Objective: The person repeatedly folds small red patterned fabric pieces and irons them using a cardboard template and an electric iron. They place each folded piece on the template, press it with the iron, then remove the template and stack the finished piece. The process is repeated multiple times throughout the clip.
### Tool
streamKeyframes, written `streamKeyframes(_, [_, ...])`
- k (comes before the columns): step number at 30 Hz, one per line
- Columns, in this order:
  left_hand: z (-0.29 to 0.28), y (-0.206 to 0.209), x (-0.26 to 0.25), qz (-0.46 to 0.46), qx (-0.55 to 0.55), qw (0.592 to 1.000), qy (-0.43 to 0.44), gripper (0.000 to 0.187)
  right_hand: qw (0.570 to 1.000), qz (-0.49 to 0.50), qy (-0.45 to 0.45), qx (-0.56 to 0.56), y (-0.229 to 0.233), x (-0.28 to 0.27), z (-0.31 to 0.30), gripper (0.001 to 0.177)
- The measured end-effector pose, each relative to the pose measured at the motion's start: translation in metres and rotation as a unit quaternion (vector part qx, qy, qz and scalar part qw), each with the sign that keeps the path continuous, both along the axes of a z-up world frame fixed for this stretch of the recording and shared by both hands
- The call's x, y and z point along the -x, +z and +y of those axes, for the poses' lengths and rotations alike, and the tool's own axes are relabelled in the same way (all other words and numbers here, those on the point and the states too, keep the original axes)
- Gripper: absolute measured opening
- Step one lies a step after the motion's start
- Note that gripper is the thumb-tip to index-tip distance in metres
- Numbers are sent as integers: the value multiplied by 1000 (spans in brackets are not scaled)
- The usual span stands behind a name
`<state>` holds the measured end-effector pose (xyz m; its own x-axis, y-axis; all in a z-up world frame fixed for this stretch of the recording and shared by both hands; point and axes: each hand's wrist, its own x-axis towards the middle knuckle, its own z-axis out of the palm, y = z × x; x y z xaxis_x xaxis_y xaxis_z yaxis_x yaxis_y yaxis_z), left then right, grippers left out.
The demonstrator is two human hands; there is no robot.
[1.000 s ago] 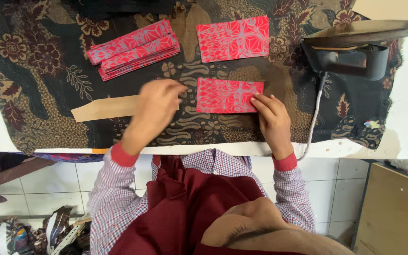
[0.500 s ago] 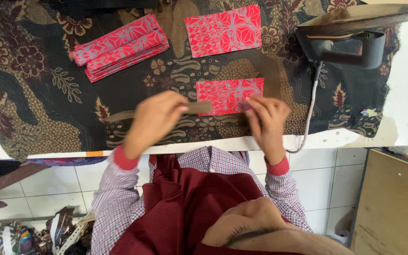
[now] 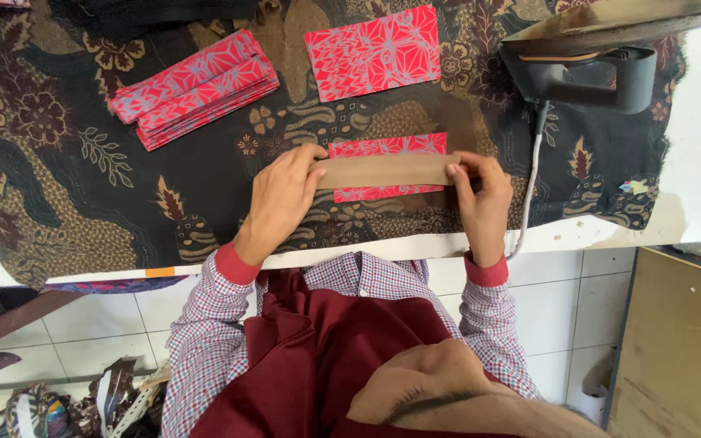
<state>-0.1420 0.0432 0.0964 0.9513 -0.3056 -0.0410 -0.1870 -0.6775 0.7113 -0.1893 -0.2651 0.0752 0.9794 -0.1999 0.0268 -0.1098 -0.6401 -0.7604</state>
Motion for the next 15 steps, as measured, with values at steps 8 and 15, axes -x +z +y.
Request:
streamKeyframes(8, [-1,-3,1,34,-18,999,19,15,997,22,-24,75,-10,-12,6,38])
streamKeyframes(15, [0,-5,2,31,-5,999,19,16,995,80,-55,-40,-13,-14,5,40])
